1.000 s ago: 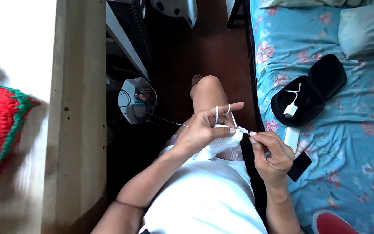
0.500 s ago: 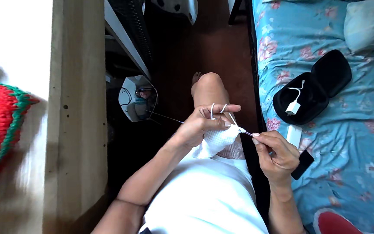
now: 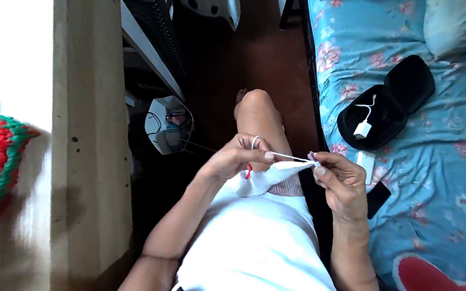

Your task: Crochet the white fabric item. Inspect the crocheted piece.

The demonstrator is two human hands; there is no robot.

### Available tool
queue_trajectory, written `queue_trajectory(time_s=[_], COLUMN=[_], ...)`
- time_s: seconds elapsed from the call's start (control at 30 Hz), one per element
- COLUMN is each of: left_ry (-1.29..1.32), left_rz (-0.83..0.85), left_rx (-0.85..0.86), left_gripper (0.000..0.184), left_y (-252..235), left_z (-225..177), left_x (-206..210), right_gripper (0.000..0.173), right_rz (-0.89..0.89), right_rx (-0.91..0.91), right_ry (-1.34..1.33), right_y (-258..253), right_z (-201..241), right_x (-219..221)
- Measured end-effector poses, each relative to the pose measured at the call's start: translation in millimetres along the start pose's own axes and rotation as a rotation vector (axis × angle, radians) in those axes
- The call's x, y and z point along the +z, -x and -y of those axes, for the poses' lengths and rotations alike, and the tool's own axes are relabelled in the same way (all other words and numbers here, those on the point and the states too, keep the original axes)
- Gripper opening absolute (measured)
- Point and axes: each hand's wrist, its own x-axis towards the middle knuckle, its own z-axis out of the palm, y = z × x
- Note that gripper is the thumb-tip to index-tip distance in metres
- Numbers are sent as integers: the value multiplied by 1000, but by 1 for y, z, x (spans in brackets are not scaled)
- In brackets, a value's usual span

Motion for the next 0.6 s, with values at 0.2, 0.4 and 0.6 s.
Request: queue_trajectory(time_s=[0.2, 0.4, 0.6], left_ry=[-349, -183, -163], left_rz=[112, 47, -176], left_rx=[-24, 302, 121], left_gripper=[30, 75, 94], left_y=[14, -8, -15], left_z=[-20, -2, 4], left_x=[-29, 14, 48], right_gripper=[19, 19, 29], right_rz=[-66, -68, -81], right_rx=[55, 95, 45], right_ry=[-127, -116, -25], right_y=[1, 2, 8], right_z=[0, -1, -5], right_x=[0, 12, 14])
